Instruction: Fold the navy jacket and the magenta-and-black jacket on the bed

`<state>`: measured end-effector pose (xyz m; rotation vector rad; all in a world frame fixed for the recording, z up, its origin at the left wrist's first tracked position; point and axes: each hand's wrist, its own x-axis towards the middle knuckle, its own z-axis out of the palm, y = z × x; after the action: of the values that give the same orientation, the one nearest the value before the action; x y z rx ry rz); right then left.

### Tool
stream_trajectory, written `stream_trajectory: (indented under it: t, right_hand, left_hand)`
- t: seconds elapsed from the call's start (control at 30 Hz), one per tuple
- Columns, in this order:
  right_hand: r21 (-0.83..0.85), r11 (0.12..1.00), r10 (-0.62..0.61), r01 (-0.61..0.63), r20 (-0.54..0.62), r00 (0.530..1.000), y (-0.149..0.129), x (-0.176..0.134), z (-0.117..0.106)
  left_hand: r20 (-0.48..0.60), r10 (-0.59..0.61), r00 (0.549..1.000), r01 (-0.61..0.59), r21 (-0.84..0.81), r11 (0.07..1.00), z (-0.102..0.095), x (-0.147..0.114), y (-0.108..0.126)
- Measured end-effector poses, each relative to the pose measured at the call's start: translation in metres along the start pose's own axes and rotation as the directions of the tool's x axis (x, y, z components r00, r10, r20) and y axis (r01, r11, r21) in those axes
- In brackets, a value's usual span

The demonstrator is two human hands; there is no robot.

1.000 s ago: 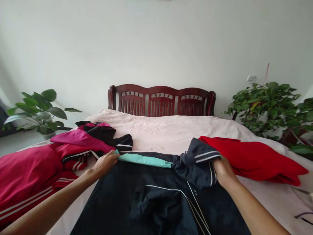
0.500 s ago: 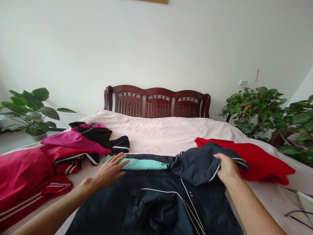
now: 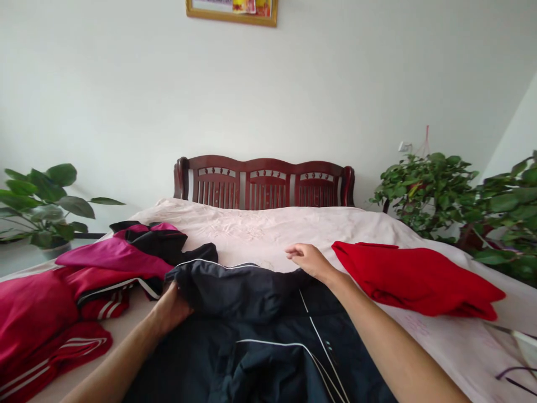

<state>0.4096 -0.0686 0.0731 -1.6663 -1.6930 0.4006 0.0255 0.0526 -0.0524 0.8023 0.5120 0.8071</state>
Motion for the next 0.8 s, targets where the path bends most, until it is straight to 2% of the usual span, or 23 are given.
stream_trajectory:
  t: [0.07, 0.13, 0.23, 0.3, 0.43, 0.53, 0.63, 0.8]
  right_hand:
    - [-0.068, 0.998, 0.013, -0.014, -0.018, 1.000, 0.038, -0.016, 0.002]
    - [-0.141, 0.990, 0.004, -0.008, -0.032, 0.999, 0.064, -0.028, 0.004]
    - [-0.244, 0.970, 0.006, -0.016, -0.043, 0.999, 0.078, -0.027, 0.007]
    - [-0.299, 0.954, 0.026, -0.036, -0.037, 0.999, 0.079, -0.019, 0.011]
    - [-0.379, 0.923, 0.073, -0.063, 0.014, 0.997, 0.076, -0.003, 0.018]
    - [-0.425, 0.903, 0.092, -0.059, 0.058, 0.994, 0.075, -0.004, 0.016]
    - [-0.466, 0.883, 0.086, -0.045, 0.069, 0.994, 0.079, -0.019, 0.006]
    - [-0.521, 0.846, 0.153, -0.111, 0.037, 0.988, 0.092, -0.058, -0.008]
  left_hand:
    - [-0.008, 0.002, 1.000, -0.003, -0.067, 0.998, -0.005, -0.007, 0.000]
    - [0.016, -0.011, 1.000, 0.013, -0.174, 0.985, -0.005, -0.012, 0.004]
    - [0.094, -0.042, 0.995, 0.068, -0.286, 0.956, -0.001, -0.017, 0.011]
    - [0.101, -0.035, 0.994, 0.066, -0.318, 0.946, 0.002, -0.020, 0.013]
    - [-0.051, -0.018, 0.999, 0.002, -0.294, 0.956, 0.011, -0.023, 0.014]
    - [-0.229, -0.109, 0.967, 0.051, -0.245, 0.968, 0.018, -0.021, 0.018]
    - [-0.345, -0.163, 0.924, 0.087, -0.226, 0.970, 0.022, -0.018, 0.022]
    - [-0.464, -0.151, 0.873, 0.095, -0.142, 0.985, 0.023, -0.014, 0.023]
